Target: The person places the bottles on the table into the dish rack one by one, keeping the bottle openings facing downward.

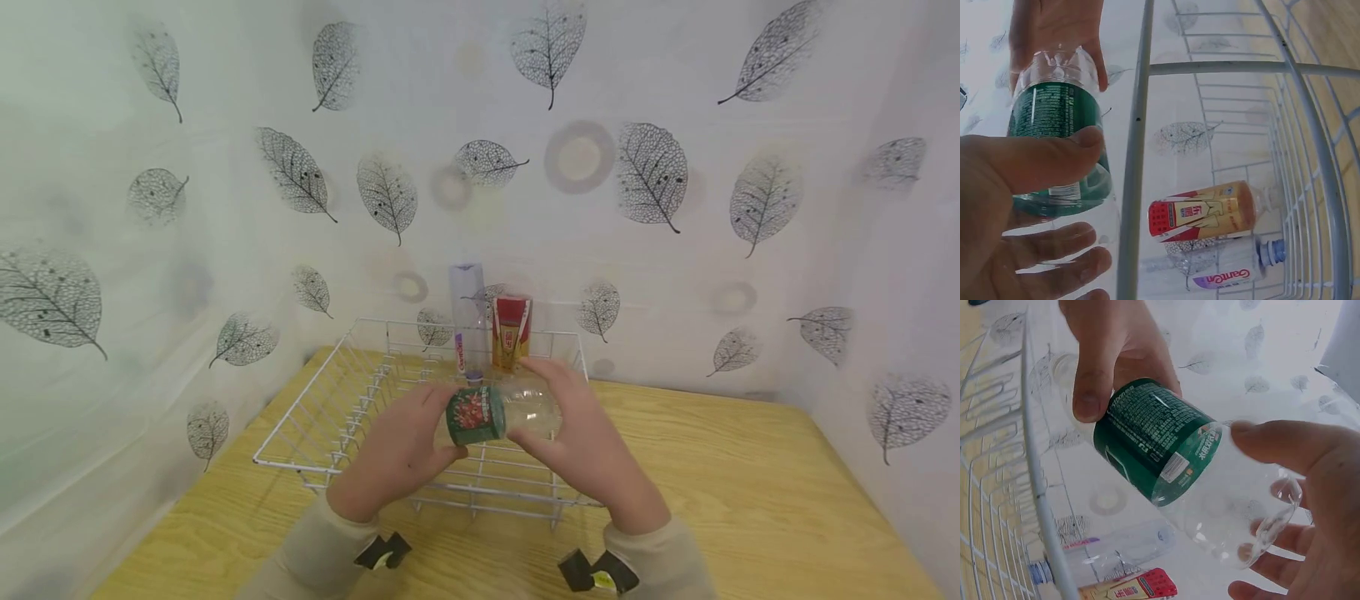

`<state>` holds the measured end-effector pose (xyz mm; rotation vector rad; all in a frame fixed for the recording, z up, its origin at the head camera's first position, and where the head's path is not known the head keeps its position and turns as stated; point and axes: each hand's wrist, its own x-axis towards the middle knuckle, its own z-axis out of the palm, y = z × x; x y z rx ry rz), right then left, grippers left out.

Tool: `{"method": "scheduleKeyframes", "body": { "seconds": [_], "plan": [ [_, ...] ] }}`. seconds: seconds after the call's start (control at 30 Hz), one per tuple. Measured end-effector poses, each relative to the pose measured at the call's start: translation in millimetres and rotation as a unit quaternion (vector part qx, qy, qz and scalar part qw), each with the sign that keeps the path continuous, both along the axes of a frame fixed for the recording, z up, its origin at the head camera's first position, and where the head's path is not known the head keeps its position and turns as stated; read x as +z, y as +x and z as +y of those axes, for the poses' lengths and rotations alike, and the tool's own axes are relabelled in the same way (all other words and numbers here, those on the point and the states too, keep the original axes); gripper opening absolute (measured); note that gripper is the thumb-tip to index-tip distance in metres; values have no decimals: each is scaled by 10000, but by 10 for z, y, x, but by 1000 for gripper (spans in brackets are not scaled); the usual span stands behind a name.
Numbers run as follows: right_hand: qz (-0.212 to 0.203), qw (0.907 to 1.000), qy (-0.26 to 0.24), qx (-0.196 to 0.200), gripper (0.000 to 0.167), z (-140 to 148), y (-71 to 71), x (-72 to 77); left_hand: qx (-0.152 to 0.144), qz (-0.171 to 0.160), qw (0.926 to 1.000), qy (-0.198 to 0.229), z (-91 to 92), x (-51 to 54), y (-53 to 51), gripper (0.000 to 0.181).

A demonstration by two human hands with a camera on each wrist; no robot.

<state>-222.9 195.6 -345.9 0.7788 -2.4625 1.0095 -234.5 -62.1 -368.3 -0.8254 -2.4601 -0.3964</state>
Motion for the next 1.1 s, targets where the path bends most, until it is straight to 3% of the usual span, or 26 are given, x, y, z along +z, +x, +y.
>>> {"method": "scheduleKeyframes", "body": {
  "seconds": [0.13,0.23,0.27,0.4,0.53,0.67,0.73,0.87,0.93,1.1],
  "plan": [
    [-275,9942,-999,284,86,35,3,22,-8,88,9995,313,-10,28,7,82],
    [-714,9740,-2024,726,83,34,10,34,-68,124,9979,639,-6,39,13,82],
    [-887,9635,-2373,860,80,30,16,35,-118,90,9969,770,-2,43,18,83],
    [-1420,9043,-3713,1557,75,-24,15,18,-391,-190,9907,1293,26,60,39,84],
    [-1515,8525,-4439,2307,83,-118,-4,-19,-773,-705,9794,1730,64,94,76,81],
    [-1514,8176,-4729,2914,97,-218,10,-47,-1157,-1463,9610,2040,100,113,116,80],
    [-1477,8062,-4778,3163,99,-259,24,-52,-1385,-1850,9489,2149,120,108,128,79],
    [-1331,7939,-4708,3610,96,-322,52,-47,-1829,-2313,9300,2195,158,81,146,80],
    [-1284,7912,-4687,3713,91,-346,63,-45,-1984,-2414,9243,2192,179,62,151,80],
    [-1087,7848,-4829,3729,71,-403,72,-56,-2134,-2516,9183,2188,214,44,165,79]
  ]
}}
